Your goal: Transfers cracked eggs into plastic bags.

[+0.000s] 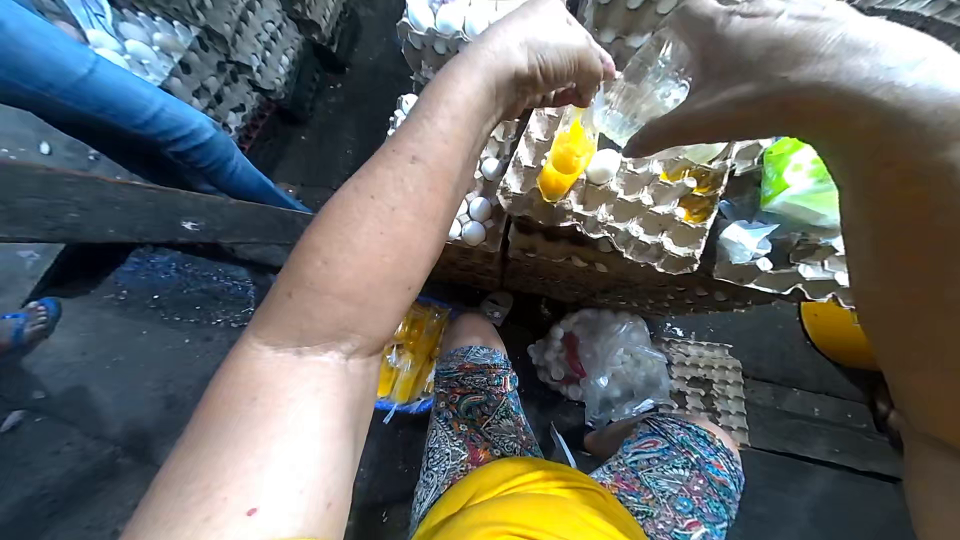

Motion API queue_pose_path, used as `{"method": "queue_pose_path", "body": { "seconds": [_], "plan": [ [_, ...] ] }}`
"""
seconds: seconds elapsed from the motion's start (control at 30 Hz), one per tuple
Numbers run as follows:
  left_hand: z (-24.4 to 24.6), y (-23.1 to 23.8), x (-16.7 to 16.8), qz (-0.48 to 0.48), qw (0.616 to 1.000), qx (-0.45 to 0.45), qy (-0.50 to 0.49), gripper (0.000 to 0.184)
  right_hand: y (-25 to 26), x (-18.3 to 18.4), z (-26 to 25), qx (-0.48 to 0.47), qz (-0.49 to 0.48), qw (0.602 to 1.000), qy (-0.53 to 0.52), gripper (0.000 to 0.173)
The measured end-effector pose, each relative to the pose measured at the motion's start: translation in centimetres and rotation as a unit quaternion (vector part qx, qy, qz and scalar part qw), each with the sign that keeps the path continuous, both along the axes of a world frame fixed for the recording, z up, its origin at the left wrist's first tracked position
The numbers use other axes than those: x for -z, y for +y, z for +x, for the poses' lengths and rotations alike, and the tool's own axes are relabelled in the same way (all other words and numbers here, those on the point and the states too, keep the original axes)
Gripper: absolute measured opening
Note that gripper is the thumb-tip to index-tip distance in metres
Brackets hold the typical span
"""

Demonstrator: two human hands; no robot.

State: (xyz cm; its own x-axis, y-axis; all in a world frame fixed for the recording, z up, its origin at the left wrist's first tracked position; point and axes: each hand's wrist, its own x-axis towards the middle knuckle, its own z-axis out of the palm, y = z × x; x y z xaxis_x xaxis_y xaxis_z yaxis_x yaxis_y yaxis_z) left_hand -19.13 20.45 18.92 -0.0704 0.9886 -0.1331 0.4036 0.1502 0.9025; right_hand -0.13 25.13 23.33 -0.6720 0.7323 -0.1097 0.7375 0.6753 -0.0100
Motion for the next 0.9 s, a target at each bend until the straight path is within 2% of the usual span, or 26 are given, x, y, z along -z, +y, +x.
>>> {"method": "queue_pose_path", "body": {
  "seconds": [0.1, 0.23, 0.33, 0.47, 0.6, 0.77, 0.9],
  "plan": [
    [0.3, -0.4, -0.7, -0.004, 1.000, -0.012, -0.021, 0.025, 0.1, 0.7, 1.4, 0.025, -0.038, 0.998, 0.037, 0.092],
    [1.0, -1.2, -1.7, 0.013, 0.998, -0.046, -0.036, 0.020, 1.2, 4.2, 3.9, 0.056, -0.112, 0.982, 0.143, 0.095],
    [1.6, -1.7, -2.4, 0.033, 0.996, -0.061, -0.047, 0.019, 1.7, 8.2, 5.2, 0.099, -0.152, 0.940, 0.288, 0.098],
    [2.1, -2.0, -3.7, 0.071, 0.993, -0.072, -0.058, 0.014, 1.5, 13.3, 5.4, 0.148, -0.133, 0.875, 0.441, 0.101],
    [2.8, -2.3, -4.8, 0.107, 0.989, -0.074, -0.069, 0.008, 0.6, 16.0, 5.4, 0.197, -0.121, 0.866, 0.444, 0.116],
    [4.3, -3.6, -6.4, 0.100, 0.992, -0.065, -0.030, 0.017, 0.0, 15.6, 6.7, 0.180, -0.166, 0.882, 0.402, 0.138],
    [5.6, -4.4, -6.7, 0.101, 0.993, -0.052, -0.039, 0.019, -0.5, 14.3, 8.3, 0.176, -0.199, 0.895, 0.357, 0.137]
  ]
}}
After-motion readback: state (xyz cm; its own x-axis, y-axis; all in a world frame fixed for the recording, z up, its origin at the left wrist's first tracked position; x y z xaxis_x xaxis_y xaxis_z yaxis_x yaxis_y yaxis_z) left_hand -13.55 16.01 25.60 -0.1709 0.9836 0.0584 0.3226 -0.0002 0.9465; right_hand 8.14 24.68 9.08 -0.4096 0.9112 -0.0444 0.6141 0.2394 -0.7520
